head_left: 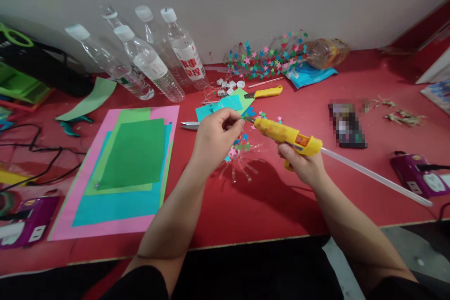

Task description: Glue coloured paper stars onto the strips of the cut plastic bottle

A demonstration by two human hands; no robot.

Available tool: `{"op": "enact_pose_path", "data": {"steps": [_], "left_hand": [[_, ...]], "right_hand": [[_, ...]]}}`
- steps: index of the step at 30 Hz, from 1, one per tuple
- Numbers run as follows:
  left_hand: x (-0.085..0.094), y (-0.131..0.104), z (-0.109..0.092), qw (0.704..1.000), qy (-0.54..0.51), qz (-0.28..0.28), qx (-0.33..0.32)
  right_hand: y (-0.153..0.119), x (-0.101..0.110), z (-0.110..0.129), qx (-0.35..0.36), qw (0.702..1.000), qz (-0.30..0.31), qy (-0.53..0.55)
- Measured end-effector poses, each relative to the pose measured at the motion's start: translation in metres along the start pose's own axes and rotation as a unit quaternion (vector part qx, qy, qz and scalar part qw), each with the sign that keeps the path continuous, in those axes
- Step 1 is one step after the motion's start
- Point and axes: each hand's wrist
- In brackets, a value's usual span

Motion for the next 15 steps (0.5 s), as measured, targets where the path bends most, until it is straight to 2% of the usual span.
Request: {"op": "enact_pose_path", "data": {"steps": [8,15], "left_hand": [[-0.0005,0.0,0.0007,1.0,0.001,-0.001,0.001],[-0.0002,0.0005,0.0,1.0,0.002,-0.001,-0.003]], "right_hand": [[-0.0005,0.0005,-0.0013,-0.004,0.999,-0.014,-0.04],[0.0005,-0.0002,0.0018,-0.009,0.999,-0.016,-0.028]]}}
Point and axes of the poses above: each hand's wrist, its own y-axis towards the middle knuckle, its own x-axis out of the back of the hand, z = x × y, and after that the axes turned 2 degrees about x, right-handed
